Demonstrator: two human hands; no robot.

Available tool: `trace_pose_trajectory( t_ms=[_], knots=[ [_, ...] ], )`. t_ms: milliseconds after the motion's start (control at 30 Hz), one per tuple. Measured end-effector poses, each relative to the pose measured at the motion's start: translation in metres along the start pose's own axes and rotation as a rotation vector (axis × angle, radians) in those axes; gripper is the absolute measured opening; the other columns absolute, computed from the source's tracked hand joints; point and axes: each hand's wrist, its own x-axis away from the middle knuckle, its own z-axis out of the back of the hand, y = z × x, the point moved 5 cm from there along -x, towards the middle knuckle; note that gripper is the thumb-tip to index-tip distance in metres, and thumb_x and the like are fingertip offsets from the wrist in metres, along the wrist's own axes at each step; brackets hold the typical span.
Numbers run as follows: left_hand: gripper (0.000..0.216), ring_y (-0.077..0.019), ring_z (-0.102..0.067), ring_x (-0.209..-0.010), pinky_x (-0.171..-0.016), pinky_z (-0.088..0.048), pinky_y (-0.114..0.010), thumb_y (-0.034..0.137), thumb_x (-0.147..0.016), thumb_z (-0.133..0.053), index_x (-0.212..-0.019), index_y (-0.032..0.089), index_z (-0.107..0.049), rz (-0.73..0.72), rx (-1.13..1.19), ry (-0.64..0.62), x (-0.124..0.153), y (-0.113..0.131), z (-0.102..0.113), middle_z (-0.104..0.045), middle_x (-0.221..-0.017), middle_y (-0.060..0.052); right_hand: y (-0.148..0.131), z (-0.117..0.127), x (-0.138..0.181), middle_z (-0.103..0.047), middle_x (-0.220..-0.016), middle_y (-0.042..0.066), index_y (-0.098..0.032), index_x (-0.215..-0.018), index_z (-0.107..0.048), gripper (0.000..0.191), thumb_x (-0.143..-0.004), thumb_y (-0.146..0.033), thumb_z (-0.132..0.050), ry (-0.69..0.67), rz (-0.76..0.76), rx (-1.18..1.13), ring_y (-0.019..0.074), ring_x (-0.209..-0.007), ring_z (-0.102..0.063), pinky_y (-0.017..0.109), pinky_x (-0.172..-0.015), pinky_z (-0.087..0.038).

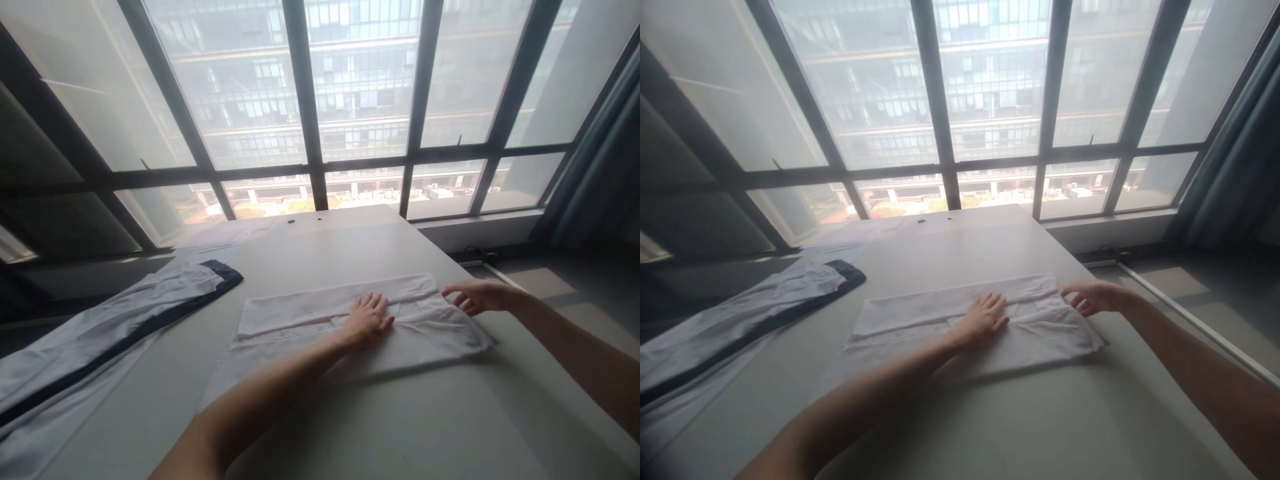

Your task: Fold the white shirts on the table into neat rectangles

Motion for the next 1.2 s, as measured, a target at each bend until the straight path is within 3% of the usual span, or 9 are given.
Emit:
trace_pose_trajectory(
  t_ms=[100,267,467,567,733,833,967,1067,1200],
  knots=[
    [0.068,-0.0356,-0.019,-0.155,-0.125,-0.012,-0.057,0.055,-0.103,-0.033,-0.156,0.013,-0.039,-0.023,-0.034,0.024,0.002,-0.002,-0.007,-0.031,-0.165,-0.018,-0.001,-0.009,0.006,-0.076,-0.096,0.013,-0.018,-0.11,-0.069,0.034,-0.094,-0.045,-0.057,-0.089,0.056,-0.07,0.0224,-0.08,-0.074,0.032,-0.073,-0.062],
    [0.063,-0.0325,-0.021,-0.155,-0.125,-0.012,-0.054,0.055,-0.103,-0.035,-0.155,0.02,-0.042,-0.021,-0.028,0.05,0.005,-0.003,-0.006,-0.033,-0.164,-0.014,-0.012,-0.027,0.024,-0.073,-0.124,0.013,-0.019,-0.123,-0.068,0.036,-0.094,-0.034,-0.052,-0.216,0.307,-0.021,0.0272,-0.12,-0.067,0.038,-0.098,-0.057],
    [0.061,-0.0336,-0.026,-0.153,-0.125,-0.013,-0.055,0.056,-0.104,-0.035,-0.15,0.018,-0.049,-0.008,0.076,0.082,0.005,0.0,-0.002,-0.039,-0.161,-0.016,-0.027,-0.03,0.034,-0.067,-0.135,0.012,-0.02,-0.137,-0.059,0.052,-0.086,-0.029,-0.064,-0.224,0.361,-0.115,0.0299,-0.127,-0.062,0.038,-0.101,-0.056],
    [0.054,-0.0306,-0.038,-0.147,-0.124,-0.02,-0.05,0.05,-0.104,-0.035,-0.141,0.018,-0.057,0.04,0.276,0.182,-0.001,-0.007,0.004,-0.051,-0.152,-0.015,-0.039,-0.031,0.04,-0.07,-0.129,0.013,-0.021,-0.134,-0.06,0.053,-0.083,-0.029,-0.07,-0.139,0.342,-0.132,0.0301,-0.12,-0.066,0.034,-0.091,-0.06],
    [0.046,-0.0279,-0.057,-0.131,-0.117,-0.037,-0.042,0.047,-0.101,-0.043,-0.127,0.017,-0.067,0.122,0.794,0.396,-0.012,-0.022,0.018,-0.065,-0.136,-0.014,-0.064,-0.051,0.052,-0.075,-0.109,0.01,-0.023,-0.138,-0.056,0.064,-0.077,-0.023,-0.075,0.034,0.282,-0.125,0.0221,-0.088,-0.074,0.025,-0.067,-0.06],
    [0.041,-0.026,-0.058,-0.129,-0.112,-0.043,-0.042,0.044,-0.102,-0.047,-0.129,0.019,-0.063,0.165,1.182,0.357,-0.016,-0.027,0.014,-0.061,-0.14,-0.015,-0.085,-0.075,0.06,-0.073,-0.086,0.004,-0.022,-0.142,-0.053,0.069,-0.076,-0.022,-0.073,0.09,0.324,-0.083,0.0156,-0.065,-0.067,0.021,-0.053,-0.052],
    [0.046,-0.0253,-0.067,-0.116,-0.102,-0.052,-0.043,0.046,-0.101,-0.052,-0.14,0.021,-0.05,0.258,1.554,0.294,-0.017,-0.032,0.009,-0.055,-0.146,-0.018,-0.111,-0.115,0.072,-0.059,-0.058,-0.005,-0.016,-0.14,-0.054,0.067,-0.076,-0.019,-0.071,0.157,0.413,0.021,0.0108,-0.047,-0.053,0.018,-0.042,-0.04],
    [0.053,-0.0236,-0.073,-0.101,-0.092,-0.058,-0.041,0.05,-0.101,-0.053,-0.146,0.025,-0.04,0.314,1.708,0.322,-0.018,-0.039,0.012,-0.058,-0.141,-0.017,-0.122,-0.152,0.075,-0.057,-0.055,-0.006,-0.013,-0.136,-0.057,0.063,-0.075,-0.015,-0.071,0.138,0.487,0.068,0.0098,-0.044,-0.05,0.018,-0.04,-0.037],
    [0.057,-0.0252,-0.074,-0.086,-0.077,-0.062,-0.039,0.061,-0.099,-0.049,-0.134,0.016,-0.051,0.412,1.791,0.295,-0.021,-0.048,0.007,-0.07,-0.114,-0.016,-0.121,-0.2,0.063,-0.061,-0.059,-0.004,-0.019,-0.135,-0.057,0.062,-0.075,-0.017,-0.074,0.025,0.51,0.052,0.0121,-0.044,-0.053,0.021,-0.038,-0.041]
  ],
)
